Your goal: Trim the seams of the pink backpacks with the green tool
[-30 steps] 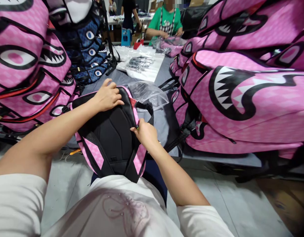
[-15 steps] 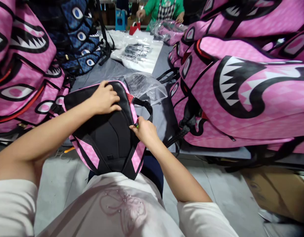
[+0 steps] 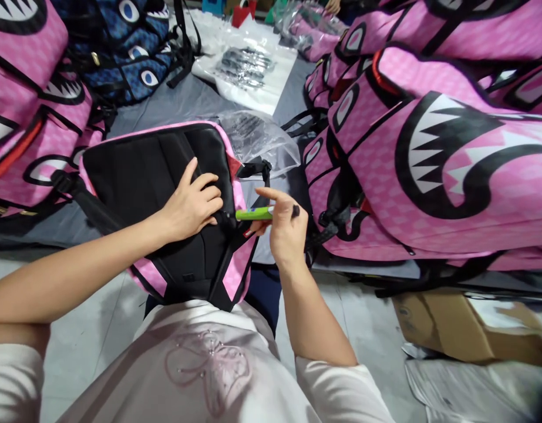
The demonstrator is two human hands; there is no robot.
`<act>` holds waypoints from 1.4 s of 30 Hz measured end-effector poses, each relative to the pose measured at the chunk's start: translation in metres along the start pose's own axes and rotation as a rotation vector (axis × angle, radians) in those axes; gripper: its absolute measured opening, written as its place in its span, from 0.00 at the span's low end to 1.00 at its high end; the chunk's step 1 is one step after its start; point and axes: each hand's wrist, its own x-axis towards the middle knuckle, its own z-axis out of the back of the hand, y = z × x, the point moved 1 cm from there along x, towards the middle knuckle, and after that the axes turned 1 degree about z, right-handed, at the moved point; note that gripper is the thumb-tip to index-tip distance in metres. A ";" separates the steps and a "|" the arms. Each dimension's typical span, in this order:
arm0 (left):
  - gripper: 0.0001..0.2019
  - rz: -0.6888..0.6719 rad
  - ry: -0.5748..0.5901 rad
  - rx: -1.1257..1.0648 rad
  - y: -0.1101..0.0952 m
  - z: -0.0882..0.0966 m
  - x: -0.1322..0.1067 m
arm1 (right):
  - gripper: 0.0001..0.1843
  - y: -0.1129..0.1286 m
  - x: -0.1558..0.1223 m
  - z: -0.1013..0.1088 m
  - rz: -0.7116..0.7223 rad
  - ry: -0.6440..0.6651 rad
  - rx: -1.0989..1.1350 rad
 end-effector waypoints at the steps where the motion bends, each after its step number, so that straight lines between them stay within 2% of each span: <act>1: 0.06 -0.012 -0.023 -0.020 -0.002 0.001 -0.003 | 0.40 -0.003 -0.001 0.000 -0.012 0.003 0.057; 5: 0.05 0.004 -0.072 -0.061 -0.005 0.000 -0.010 | 0.27 -0.012 -0.005 0.000 -0.022 0.037 0.067; 10: 0.04 0.057 -0.055 -0.097 -0.002 -0.009 -0.010 | 0.16 -0.022 -0.007 -0.011 0.079 -0.124 -0.082; 13: 0.05 0.052 -0.071 -0.115 -0.003 -0.009 -0.011 | 0.14 -0.025 -0.008 -0.021 0.200 -0.183 -0.259; 15: 0.06 0.057 -0.072 -0.124 -0.004 -0.009 -0.012 | 0.14 -0.026 -0.008 -0.027 0.227 -0.186 -0.315; 21: 0.06 0.108 -0.093 -0.238 -0.004 -0.011 -0.014 | 0.14 -0.028 -0.010 -0.033 0.233 -0.144 -0.342; 25: 0.07 0.135 -0.091 -0.310 -0.004 -0.012 -0.013 | 0.15 -0.030 -0.010 -0.033 0.241 -0.161 -0.403; 42: 0.06 0.125 -0.057 -0.166 -0.005 -0.018 -0.015 | 0.15 -0.028 -0.007 -0.033 0.266 -0.100 -0.541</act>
